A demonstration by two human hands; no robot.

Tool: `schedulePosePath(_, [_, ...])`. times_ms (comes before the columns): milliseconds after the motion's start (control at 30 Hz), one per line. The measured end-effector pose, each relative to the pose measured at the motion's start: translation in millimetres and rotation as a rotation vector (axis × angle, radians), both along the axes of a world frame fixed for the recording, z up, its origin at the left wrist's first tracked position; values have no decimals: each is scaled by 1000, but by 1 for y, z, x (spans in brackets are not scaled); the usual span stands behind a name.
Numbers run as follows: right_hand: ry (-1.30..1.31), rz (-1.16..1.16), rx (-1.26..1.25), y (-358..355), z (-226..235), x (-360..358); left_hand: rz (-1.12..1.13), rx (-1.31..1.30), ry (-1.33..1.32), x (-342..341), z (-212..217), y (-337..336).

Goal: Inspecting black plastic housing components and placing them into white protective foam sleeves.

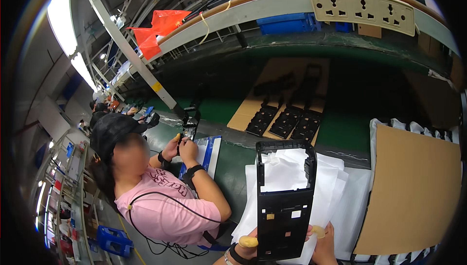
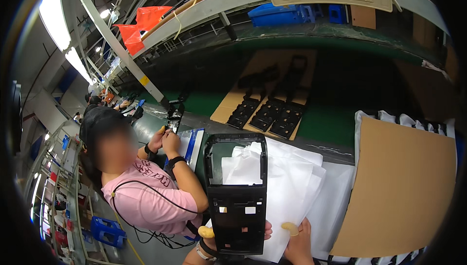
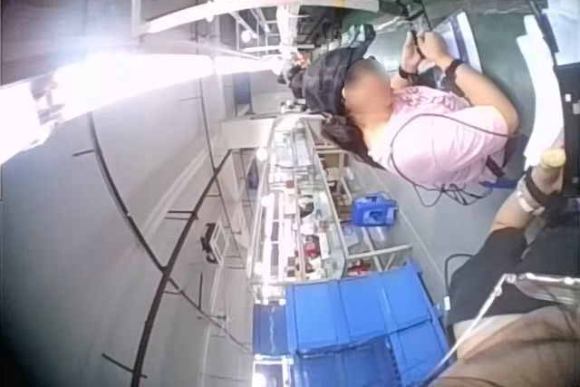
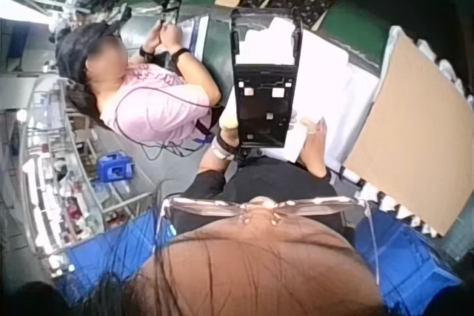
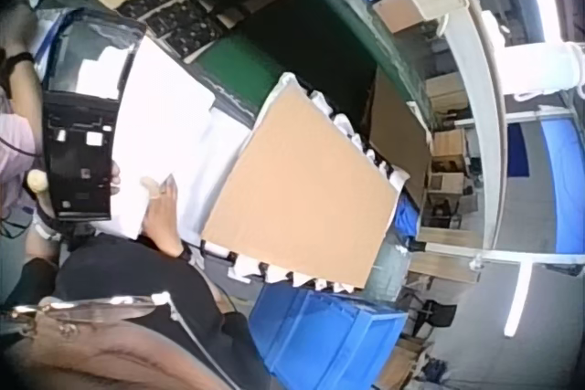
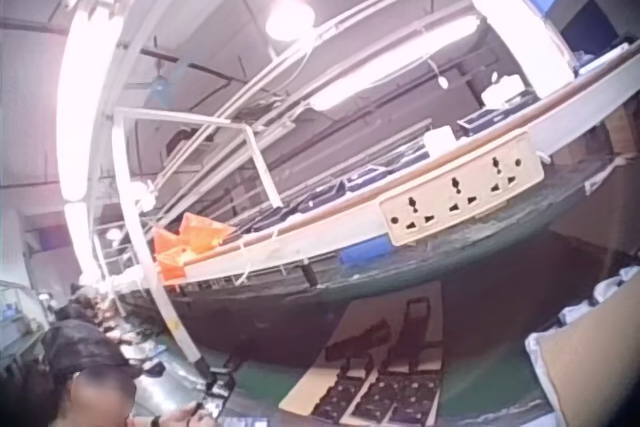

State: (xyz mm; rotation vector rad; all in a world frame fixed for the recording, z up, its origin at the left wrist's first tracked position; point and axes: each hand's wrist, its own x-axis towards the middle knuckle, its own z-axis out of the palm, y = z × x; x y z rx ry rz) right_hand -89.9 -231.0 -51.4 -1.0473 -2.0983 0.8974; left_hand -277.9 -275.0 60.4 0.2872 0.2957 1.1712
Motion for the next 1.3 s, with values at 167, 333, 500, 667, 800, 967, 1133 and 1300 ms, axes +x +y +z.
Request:
schedulePosePath(167, [-19,39,-21,1,-2,0,-18,-31,77,2,6,8])
schedulePosePath(333, [53,-2,53,-1,7,0,12,4,132,1,4,10])
schedulePosePath(500, [185,5,155,1,3,-1,23,148,-72,3,3,12])
schedulePosePath(667, [77,6,150,-2,-5,2,0,-15,32,4,16,16])
schedulePosePath(800, [115,-15,191,-3,-3,1,12,108,72,5,25,19])
schedulePosePath(967, [38,52,17,3,2,-2,33,106,-552,-7,35,34])
schedulePosePath(1133, [-11,16,-20,2,0,-1,511,194,372,4,67,52])
schedulePosePath(1300, [-22,18,25,-1,-13,2,496,211,322,0,67,56])
